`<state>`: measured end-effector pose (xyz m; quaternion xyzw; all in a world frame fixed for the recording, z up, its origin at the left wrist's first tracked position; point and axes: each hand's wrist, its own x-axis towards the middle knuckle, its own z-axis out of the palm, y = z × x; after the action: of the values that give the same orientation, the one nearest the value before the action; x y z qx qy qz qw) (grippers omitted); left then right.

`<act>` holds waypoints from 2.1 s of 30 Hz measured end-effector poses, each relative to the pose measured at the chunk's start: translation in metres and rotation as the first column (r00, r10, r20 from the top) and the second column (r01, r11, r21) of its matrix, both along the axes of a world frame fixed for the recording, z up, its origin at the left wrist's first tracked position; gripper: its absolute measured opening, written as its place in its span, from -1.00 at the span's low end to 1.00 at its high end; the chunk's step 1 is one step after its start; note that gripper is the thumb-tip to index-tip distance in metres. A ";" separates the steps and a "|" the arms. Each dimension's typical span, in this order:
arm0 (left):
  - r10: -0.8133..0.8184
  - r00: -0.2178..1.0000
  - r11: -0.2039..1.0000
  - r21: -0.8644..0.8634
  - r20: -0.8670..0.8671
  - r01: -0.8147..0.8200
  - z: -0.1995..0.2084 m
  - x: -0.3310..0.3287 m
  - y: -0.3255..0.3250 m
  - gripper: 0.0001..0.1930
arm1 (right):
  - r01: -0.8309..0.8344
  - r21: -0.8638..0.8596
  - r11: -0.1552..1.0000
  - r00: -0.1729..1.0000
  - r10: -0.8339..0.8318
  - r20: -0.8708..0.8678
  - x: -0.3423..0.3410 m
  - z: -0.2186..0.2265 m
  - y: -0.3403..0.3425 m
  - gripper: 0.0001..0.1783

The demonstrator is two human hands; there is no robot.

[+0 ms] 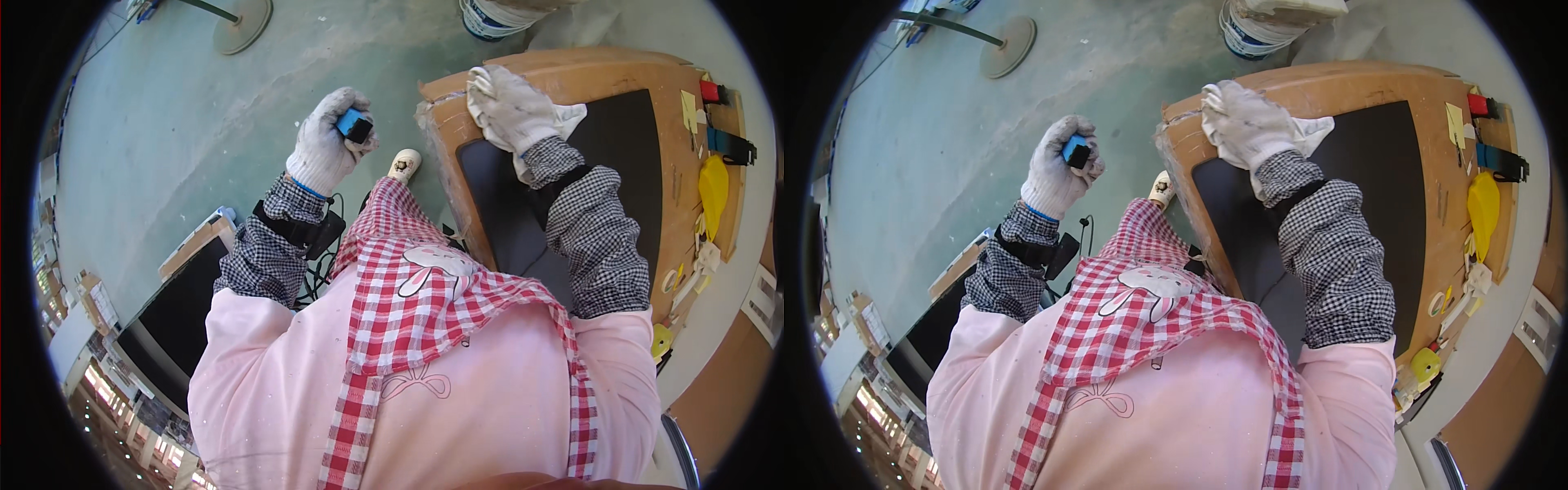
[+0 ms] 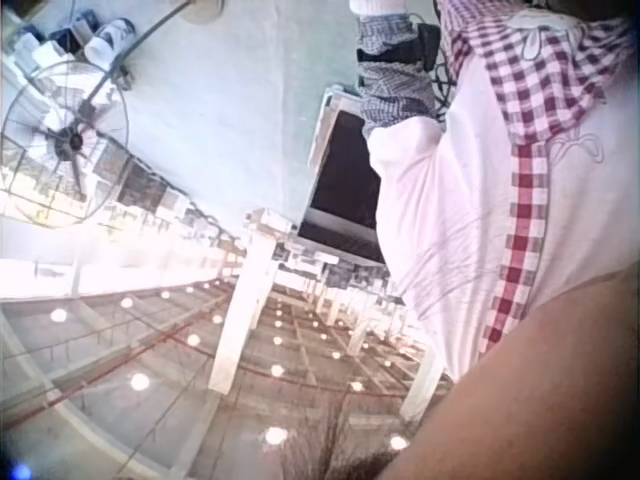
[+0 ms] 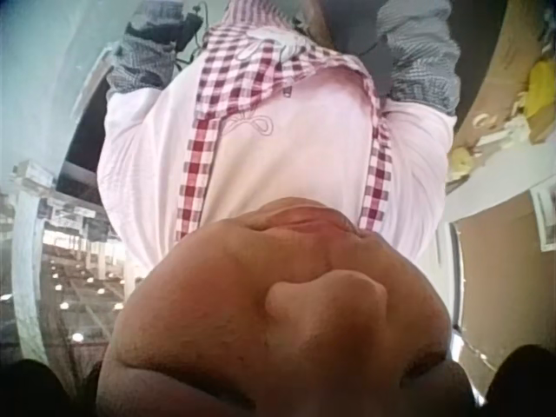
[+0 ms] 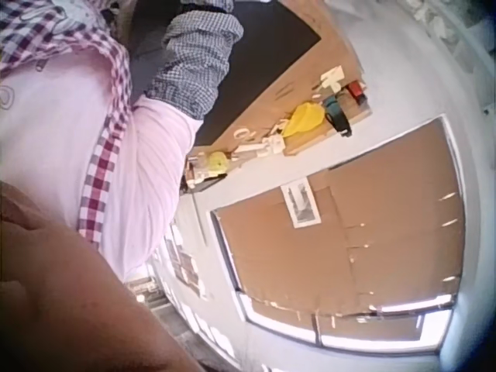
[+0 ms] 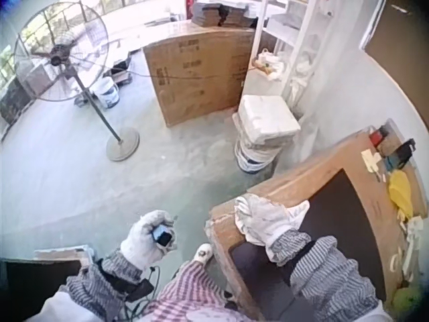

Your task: The recorder uses a cleaning tool and a cloth to clean and inspect black flat furniture panels before stacking them.

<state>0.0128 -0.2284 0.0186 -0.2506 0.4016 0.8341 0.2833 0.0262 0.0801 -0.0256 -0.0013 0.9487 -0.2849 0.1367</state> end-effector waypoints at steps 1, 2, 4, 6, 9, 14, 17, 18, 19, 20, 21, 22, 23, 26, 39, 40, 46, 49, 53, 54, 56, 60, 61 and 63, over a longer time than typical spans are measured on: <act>-0.044 0.999 0.999 0.021 0.002 0.044 0.000 -0.002 0.006 -0.77 | 0.042 -0.037 0.998 0.998 -0.043 -0.040 0.000 -0.003 0.011 -0.52; -0.090 0.996 0.995 0.042 0.004 0.090 0.001 -0.004 0.014 -0.77 | 0.150 -0.147 0.978 0.985 -0.160 -0.063 0.003 -0.006 0.022 -0.59; -0.103 0.994 0.994 0.037 0.024 0.102 0.007 -0.006 0.029 -0.78 | 0.136 0.015 0.991 0.989 -0.135 -0.065 -0.009 0.013 0.034 -0.58; -0.327 0.916 0.923 -0.288 -0.234 0.256 0.001 -0.009 0.041 -0.78 | 0.124 0.230 0.965 0.992 -0.120 -0.033 -0.020 0.029 0.049 -0.44; -0.270 0.962 0.957 0.099 -0.050 0.273 -0.008 -0.005 0.078 -0.77 | 0.229 0.265 0.937 0.973 -0.228 -0.037 -0.023 0.040 0.077 -0.49; -0.423 0.906 0.898 0.119 -0.028 0.423 -0.014 -0.001 0.118 -0.73 | 0.342 0.221 0.913 0.936 -0.311 -0.163 -0.032 0.019 0.141 -0.47; -0.460 0.887 0.886 0.088 0.040 0.456 -0.019 -0.002 0.133 -0.74 | 0.392 0.124 0.911 0.917 -0.378 -0.125 -0.039 0.015 0.176 -0.45; -0.474 0.880 0.878 0.095 0.037 0.469 -0.021 -0.002 0.136 -0.76 | 0.395 0.127 0.910 0.916 -0.380 -0.126 -0.041 0.014 0.184 -0.45; -0.476 0.878 0.877 0.097 0.036 0.471 -0.022 -0.003 0.138 -0.76 | 0.466 0.003 0.885 0.884 -0.466 -0.043 -0.044 0.015 0.193 -0.44; -0.480 0.874 0.875 0.102 0.070 0.473 -0.020 -0.004 0.138 -0.77 | 0.537 -0.114 0.836 0.843 -0.535 0.051 -0.046 0.015 0.201 -0.44; -0.488 0.866 0.872 0.107 0.104 0.478 -0.017 -0.006 0.139 -0.77 | 0.544 -0.113 0.831 0.839 -0.542 0.051 -0.047 0.010 0.215 -0.44; -0.480 0.862 0.877 0.112 0.159 0.468 -0.014 -0.008 0.142 -0.76 | 0.513 -0.101 0.852 0.848 -0.522 -0.092 -0.047 0.002 0.233 -0.43; -0.491 0.857 0.871 0.117 0.157 0.477 -0.013 -0.009 0.143 -0.76 | 0.483 -0.082 0.872 0.841 -0.488 -0.232 -0.047 -0.006 0.252 -0.41; -0.523 0.845 0.852 0.076 0.109 0.518 -0.009 -0.012 0.139 -0.71 | 0.508 0.067 0.859 0.830 -0.467 -0.307 -0.057 -0.005 0.278 -0.43; -0.561 0.828 0.819 0.158 0.020 0.552 -0.026 -0.014 0.144 -0.72 | 0.346 0.935 -0.079 0.935 0.114 -0.336 0.041 0.041 0.470 -0.66; -0.541 0.841 0.833 0.159 0.033 0.530 -0.028 -0.012 0.139 -0.71 | 0.306 0.952 -0.010 0.952 -0.012 -0.306 0.034 0.045 0.421 -0.67; -0.599 0.801 0.800 0.049 0.008 0.598 -0.016 -0.015 0.153 -0.71 | 0.700 0.291 0.653 0.700 -0.546 -0.460 0.078 -0.029 0.293 -0.48; -0.652 0.740 0.758 -0.148 -0.168 0.635 -0.016 -0.012 0.144 -0.71 | 0.557 0.416 0.719 0.817 -0.386 -0.428 0.052 0.023 0.206 -0.52; -0.602 0.799 0.798 -0.020 0.007 0.602 -0.013 -0.012 0.149 -0.70 | 0.595 0.442 0.671 0.782 -0.610 -0.127 0.018 0.040 0.253 -0.42; -0.609 0.793 0.793 0.002 0.002 0.609 -0.015 -0.013 0.150 -0.69 | 0.599 0.444 0.667 0.779 -0.614 -0.129 0.014 0.037 0.266 -0.42; -0.618 0.786 0.786 0.021 -0.002 0.618 -0.019 -0.012 0.148 -0.69 | 0.685 0.533 0.497 0.691 -0.676 -0.258 0.010 0.031 0.282 -0.46; -0.608 0.785 0.794 -0.099 -0.119 0.600 -0.022 -0.012 0.139 -0.73 | 0.261 0.596 0.759 0.943 -0.332 0.009 0.005 0.043 0.194 -0.50; -0.515 0.856 0.857 0.067 0.045 0.512 -0.022 -0.009 0.140 -0.73 | 0.367 0.463 0.807 0.930 -0.307 -0.201 0.025 0.040 0.185 -0.54; -0.547 0.837 0.834 0.102 0.026 0.542 -0.024 -0.013 0.141 -0.74 | 0.273 0.646 0.713 0.935 -0.354 -0.005 -0.002 0.042 0.204 -0.59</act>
<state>0.0000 -0.0873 -0.0052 -0.1354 0.4102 0.7291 0.5308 0.0244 0.2846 0.0160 0.2231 0.9648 0.0350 0.1346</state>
